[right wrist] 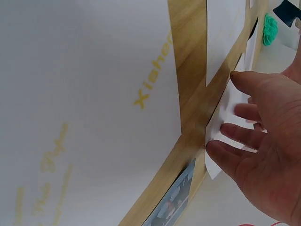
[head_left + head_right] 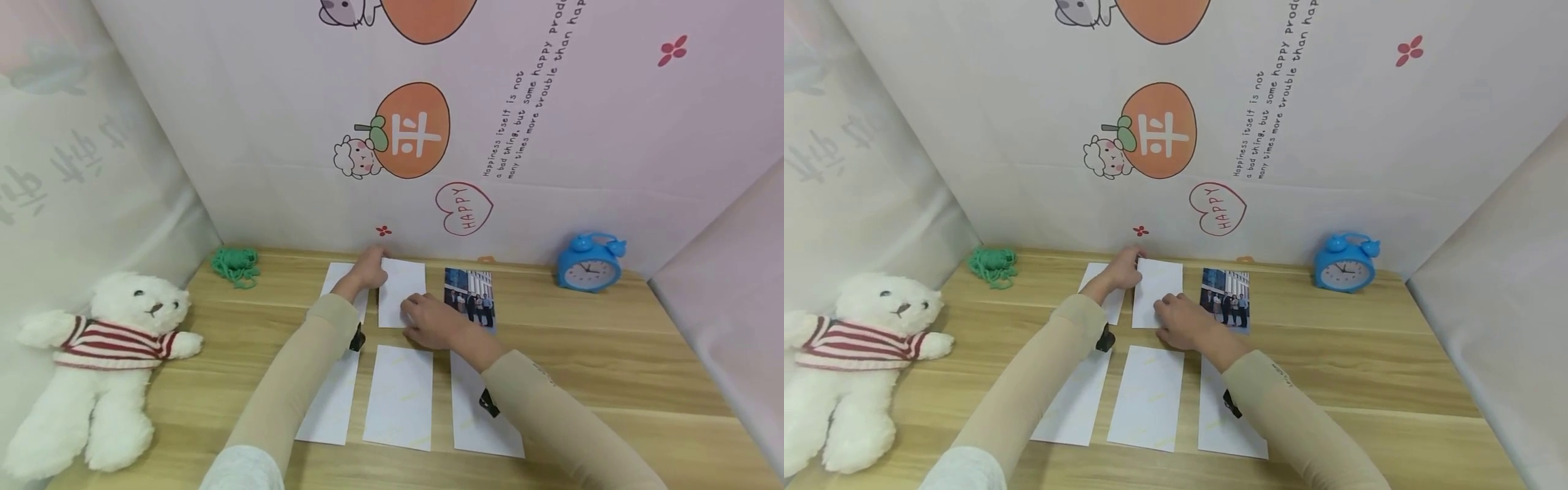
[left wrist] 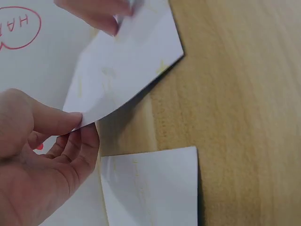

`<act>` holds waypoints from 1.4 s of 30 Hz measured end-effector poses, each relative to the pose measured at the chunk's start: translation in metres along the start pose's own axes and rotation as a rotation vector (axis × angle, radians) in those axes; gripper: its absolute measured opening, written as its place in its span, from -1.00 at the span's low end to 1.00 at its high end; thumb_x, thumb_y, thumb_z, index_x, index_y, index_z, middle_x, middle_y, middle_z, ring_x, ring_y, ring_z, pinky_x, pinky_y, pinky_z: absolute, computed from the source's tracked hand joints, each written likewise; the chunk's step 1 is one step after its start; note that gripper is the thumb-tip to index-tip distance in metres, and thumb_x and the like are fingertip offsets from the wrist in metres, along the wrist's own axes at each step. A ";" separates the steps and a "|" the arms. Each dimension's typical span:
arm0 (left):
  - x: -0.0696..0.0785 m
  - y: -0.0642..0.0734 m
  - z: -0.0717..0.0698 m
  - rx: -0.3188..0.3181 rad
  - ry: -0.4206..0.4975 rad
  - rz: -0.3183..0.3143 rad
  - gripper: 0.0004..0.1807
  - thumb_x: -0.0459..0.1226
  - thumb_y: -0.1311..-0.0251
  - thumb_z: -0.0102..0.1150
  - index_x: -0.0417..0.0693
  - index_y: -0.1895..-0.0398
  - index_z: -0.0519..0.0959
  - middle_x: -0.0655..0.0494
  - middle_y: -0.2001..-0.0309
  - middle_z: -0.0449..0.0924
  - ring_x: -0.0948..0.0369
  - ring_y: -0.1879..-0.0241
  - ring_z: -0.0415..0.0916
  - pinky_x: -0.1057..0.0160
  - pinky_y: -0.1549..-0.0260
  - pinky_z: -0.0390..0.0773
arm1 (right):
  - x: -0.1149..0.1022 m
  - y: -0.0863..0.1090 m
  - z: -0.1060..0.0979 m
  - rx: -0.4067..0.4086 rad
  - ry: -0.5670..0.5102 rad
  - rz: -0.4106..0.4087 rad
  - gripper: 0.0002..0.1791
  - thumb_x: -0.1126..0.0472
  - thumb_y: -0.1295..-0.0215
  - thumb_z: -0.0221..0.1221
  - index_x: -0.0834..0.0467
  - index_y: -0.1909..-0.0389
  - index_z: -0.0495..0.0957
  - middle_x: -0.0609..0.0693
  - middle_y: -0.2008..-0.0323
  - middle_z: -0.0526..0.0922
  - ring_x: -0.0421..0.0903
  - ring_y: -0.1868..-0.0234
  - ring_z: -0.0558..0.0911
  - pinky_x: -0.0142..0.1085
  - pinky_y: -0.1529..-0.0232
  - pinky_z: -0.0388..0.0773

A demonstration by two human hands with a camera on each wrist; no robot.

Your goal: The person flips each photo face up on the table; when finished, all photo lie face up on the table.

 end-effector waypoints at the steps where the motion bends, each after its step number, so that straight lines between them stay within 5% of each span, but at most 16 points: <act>1: 0.000 0.000 -0.001 0.005 0.033 -0.004 -0.40 -0.54 -0.23 -0.03 -0.24 -0.39 0.40 -0.24 -0.37 0.41 -0.07 -0.26 0.44 0.03 -0.27 0.54 | 0.000 0.000 0.000 -0.003 -0.002 0.006 -0.41 0.03 -0.47 0.23 0.15 -0.43 0.39 0.23 -0.41 0.49 0.22 -0.39 0.53 0.03 -0.42 0.52; 7: -0.001 0.003 -0.007 0.044 0.255 -0.053 -0.53 -0.46 -0.27 0.09 -0.22 -0.27 0.51 -0.16 -0.03 0.54 0.09 0.18 0.46 0.23 0.25 0.51 | -0.003 0.000 -0.002 0.004 0.011 -0.036 -0.21 0.02 -0.46 0.26 -0.17 -0.62 0.15 0.24 -0.45 0.41 0.27 -0.34 0.53 0.07 -0.30 0.60; 12: -0.005 0.001 -0.006 0.065 0.419 -0.107 -0.56 -0.43 -0.31 0.13 -0.24 -0.27 0.57 0.03 0.23 0.48 0.24 0.39 0.40 0.30 0.36 0.48 | -0.008 0.003 -0.006 0.016 0.065 -0.081 -0.34 0.11 -0.52 0.18 -0.26 -0.56 0.24 0.29 -0.42 0.41 0.31 -0.23 0.59 0.07 -0.08 0.70; 18: -0.007 -0.001 -0.006 0.056 0.530 -0.133 -0.54 -0.43 -0.42 -0.07 -0.27 -0.35 0.52 -0.18 -0.10 0.61 0.23 0.28 0.51 0.33 0.27 0.57 | -0.012 0.005 -0.009 -0.014 0.109 -0.076 -0.39 0.13 -0.60 0.07 -0.32 -0.56 0.24 0.30 -0.44 0.37 0.30 -0.22 0.59 0.02 0.03 0.72; 24: -0.007 -0.001 -0.008 0.048 0.563 -0.116 -0.45 -0.55 -0.33 -0.16 -0.29 -0.38 0.48 -0.10 0.02 0.52 0.20 0.27 0.48 0.29 0.23 0.59 | -0.014 0.004 -0.010 -0.005 0.110 -0.074 -0.43 0.12 -0.59 0.08 -0.29 -0.52 0.23 0.23 -0.47 0.36 0.23 -0.19 0.62 -0.08 0.13 0.74; 28: -0.010 -0.002 -0.009 0.034 0.571 -0.094 -0.46 -0.53 -0.32 -0.07 -0.28 -0.38 0.45 -0.17 -0.12 0.58 0.17 0.16 0.52 0.20 0.08 0.62 | -0.016 0.005 -0.014 0.071 0.143 -0.130 -0.46 0.11 -0.54 0.17 -0.20 -0.45 0.31 0.20 -0.41 0.44 0.15 -0.07 0.69 -0.17 0.26 0.72; 34: -0.013 -0.001 -0.012 -0.028 0.657 -0.048 -0.46 -0.45 -0.40 0.01 -0.27 -0.44 0.36 -0.28 -0.33 0.51 0.00 -0.10 0.60 0.07 -0.17 0.65 | -0.017 0.005 -0.018 0.165 0.201 -0.171 -0.49 0.08 -0.47 0.25 -0.13 -0.39 0.40 0.18 -0.39 0.49 0.17 -0.14 0.72 -0.10 0.17 0.77; 38: -0.012 0.001 -0.012 -0.081 0.744 -0.003 -0.45 -0.41 -0.47 -0.01 -0.28 -0.50 0.27 -0.27 -0.42 0.42 -0.13 -0.31 0.53 -0.05 -0.35 0.56 | -0.016 0.006 -0.022 0.241 0.215 -0.191 -0.50 0.06 -0.45 0.27 -0.12 -0.36 0.44 0.18 -0.46 0.43 0.20 -0.24 0.68 -0.02 0.05 0.77; 42: -0.010 -0.001 -0.012 -0.108 0.829 0.043 -0.42 -0.40 -0.51 -0.04 -0.24 -0.54 0.19 -0.21 -0.53 0.31 -0.13 -0.44 0.42 -0.05 -0.45 0.46 | -0.015 0.008 -0.026 0.330 0.223 -0.212 -0.54 0.02 -0.43 0.29 -0.11 -0.30 0.48 0.14 -0.52 0.37 0.15 -0.23 0.68 -0.15 0.21 0.77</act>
Point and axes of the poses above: each hand's wrist, its own y-axis away from the middle knuckle, its own z-axis out of the palm, x = y × z, the point moved 3 cm from there along -y, towards the middle knuckle
